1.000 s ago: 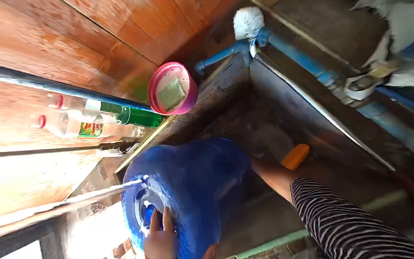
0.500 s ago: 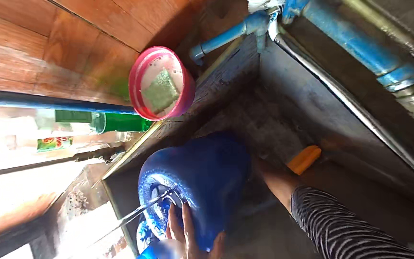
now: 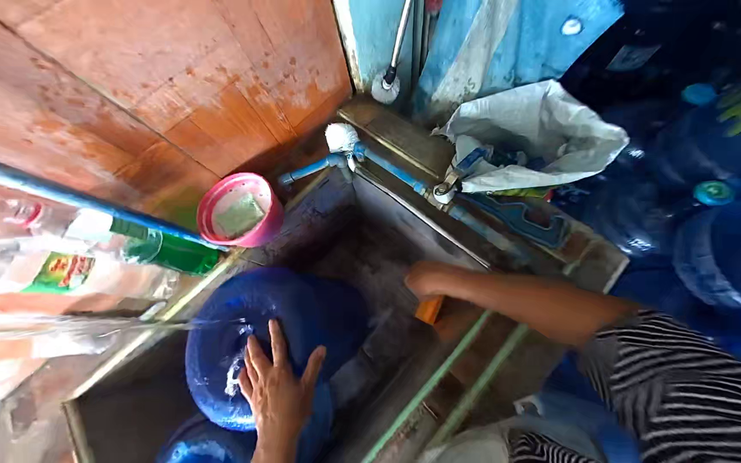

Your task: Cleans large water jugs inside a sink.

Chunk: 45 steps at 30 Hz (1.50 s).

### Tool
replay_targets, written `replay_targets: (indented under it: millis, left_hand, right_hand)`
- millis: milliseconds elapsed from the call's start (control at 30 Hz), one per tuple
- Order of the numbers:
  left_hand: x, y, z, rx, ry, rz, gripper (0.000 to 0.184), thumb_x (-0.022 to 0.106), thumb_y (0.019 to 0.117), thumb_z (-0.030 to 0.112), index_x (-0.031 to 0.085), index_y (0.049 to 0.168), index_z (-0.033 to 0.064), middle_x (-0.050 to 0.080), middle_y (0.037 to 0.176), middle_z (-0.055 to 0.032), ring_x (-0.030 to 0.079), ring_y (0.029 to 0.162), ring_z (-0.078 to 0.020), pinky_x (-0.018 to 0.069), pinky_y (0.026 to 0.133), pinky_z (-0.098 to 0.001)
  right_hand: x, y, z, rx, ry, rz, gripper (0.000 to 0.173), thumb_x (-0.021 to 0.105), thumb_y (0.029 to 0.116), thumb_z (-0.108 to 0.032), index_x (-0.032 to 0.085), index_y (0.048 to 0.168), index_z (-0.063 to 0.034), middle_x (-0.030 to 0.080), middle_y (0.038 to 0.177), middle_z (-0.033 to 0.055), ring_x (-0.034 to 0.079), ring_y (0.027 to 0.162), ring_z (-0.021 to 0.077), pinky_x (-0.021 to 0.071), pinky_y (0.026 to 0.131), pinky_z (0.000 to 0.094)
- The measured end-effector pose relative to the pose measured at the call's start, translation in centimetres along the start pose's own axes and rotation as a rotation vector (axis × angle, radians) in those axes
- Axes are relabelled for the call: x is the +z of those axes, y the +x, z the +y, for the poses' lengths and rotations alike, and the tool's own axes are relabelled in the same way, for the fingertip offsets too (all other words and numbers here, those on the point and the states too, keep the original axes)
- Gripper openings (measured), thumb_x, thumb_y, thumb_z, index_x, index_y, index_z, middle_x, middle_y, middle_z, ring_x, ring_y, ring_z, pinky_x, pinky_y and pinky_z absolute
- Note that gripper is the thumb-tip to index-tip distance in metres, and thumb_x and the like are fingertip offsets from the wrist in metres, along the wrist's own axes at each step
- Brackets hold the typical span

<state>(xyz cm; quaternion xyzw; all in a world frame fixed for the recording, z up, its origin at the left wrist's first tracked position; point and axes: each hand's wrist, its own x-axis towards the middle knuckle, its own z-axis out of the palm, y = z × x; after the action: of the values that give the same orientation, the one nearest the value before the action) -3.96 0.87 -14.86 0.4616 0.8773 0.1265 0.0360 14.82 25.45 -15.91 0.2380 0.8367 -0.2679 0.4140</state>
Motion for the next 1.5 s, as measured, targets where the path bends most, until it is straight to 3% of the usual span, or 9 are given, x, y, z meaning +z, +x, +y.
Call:
replay_targets:
  millis: [133,233,433,667,800,900,1133,1367,1500]
  left_hand:
    - [0.2,0.0,-0.2,0.009,-0.037,-0.038,0.098,0.055,0.0886,0.07,0.037,0.158,0.0018,0.029,0.155,-0.0426,0.028,0.143,-0.0627,0.0189,0.112,-0.0763]
    - [0.4,0.2,0.2,0.011,-0.047,-0.025,0.097,0.058,0.0885,0.066,0.037,0.158,0.0025,0.028,0.156,-0.0429,0.028,0.144,-0.0625,0.0192,0.112,-0.0761]
    - [0.0,0.3,0.1,-0.024,-0.044,-0.097,0.095,0.062,0.0908,0.062,0.033,0.159,0.0032,0.023,0.158,-0.0423,0.023,0.147,-0.06,0.0168,0.115,-0.0736]
    - [0.6,0.5,-0.5,-0.028,-0.013,-0.079,0.097,0.055,0.089,0.07,0.036,0.159,0.0048,0.025,0.158,-0.0413,0.026,0.146,-0.0596,0.0185,0.114,-0.0739]
    - [1.1,0.2,-0.4,-0.023,0.016,-0.072,0.1,0.049,0.088,0.075,0.037,0.158,0.0047,0.027,0.157,-0.0408,0.028,0.145,-0.0603,0.0193,0.113,-0.0749]
    - [1.2,0.0,-0.3,-0.023,0.023,-0.012,0.096,0.052,0.0873,0.073,0.044,0.155,0.0053,0.034,0.154,-0.0407,0.036,0.14,-0.0611,0.0255,0.11,-0.0769]
    - [0.9,0.1,-0.3,-0.069,-0.029,0.052,0.089,0.066,0.0817,0.067,0.054,0.15,0.0101,0.042,0.151,-0.0368,0.043,0.14,-0.0547,0.0312,0.111,-0.0718]
    - [1.2,0.3,1.1,-0.119,-0.158,0.138,0.058,0.049,0.1017,0.048,0.06,0.144,0.0096,0.047,0.15,-0.0331,0.045,0.139,-0.051,0.031,0.114,-0.067]
    - [0.3,-0.5,-0.2,-0.517,-0.288,0.377,0.079,0.076,0.0858,0.048,0.056,0.141,-0.0051,0.038,0.155,-0.0355,0.036,0.143,-0.0547,0.0286,0.113,-0.0696]
  right_hand:
    - [1.2,-5.1,2.4,0.212,0.083,0.086,0.027,0.053,0.1047,-0.01,0.067,0.12,0.0073,0.066,0.119,0.0294,0.062,0.114,0.0462,0.0461,0.095,0.0648]
    - [-0.3,-7.3,5.1,0.363,0.317,0.649,0.038,0.047,0.1091,-0.027,0.064,0.127,0.002,0.066,0.124,0.0293,0.062,0.119,0.0479,0.0467,0.097,0.0676]
    - [-4.6,-3.3,11.8,0.508,0.658,1.049,0.089,0.048,0.1037,-0.058,0.031,0.151,0.0154,0.037,0.154,0.0367,0.037,0.145,0.0486,0.0325,0.117,0.0593]
    - [-7.3,-1.7,7.4,0.306,0.286,1.128,0.067,0.059,0.1001,-0.02,0.034,0.153,0.0116,0.024,0.162,0.0358,0.019,0.153,0.0525,0.0164,0.123,0.0629]
    - [-1.1,5.7,0.5,-0.139,-0.026,0.453,0.034,0.066,0.0934,-0.006,0.066,0.126,0.0008,0.061,0.128,0.0306,0.057,0.121,0.0511,0.0451,0.1,0.0684]
    - [7.2,13.2,0.7,0.018,-0.013,-0.201,0.035,0.058,0.1004,-0.009,0.062,0.129,0.0105,0.059,0.135,0.0327,0.053,0.13,0.0497,0.0398,0.106,0.0683]
    - [18.6,21.2,7.5,0.181,0.098,-0.16,0.05,0.057,0.1034,-0.025,0.055,0.139,0.0103,0.049,0.149,0.032,0.04,0.145,0.046,0.029,0.12,0.0592]
    - [13.1,18.6,3.3,0.175,0.38,-0.145,0.045,0.051,0.1087,-0.026,0.054,0.142,0.005,0.054,0.145,0.0279,0.05,0.138,0.0398,0.0375,0.116,0.0533]
    - [2.4,14.2,-0.5,0.094,0.085,0.138,0.049,0.044,0.1093,-0.032,0.052,0.146,-0.0011,0.056,0.143,0.0281,0.052,0.136,0.0431,0.0398,0.112,0.0611]
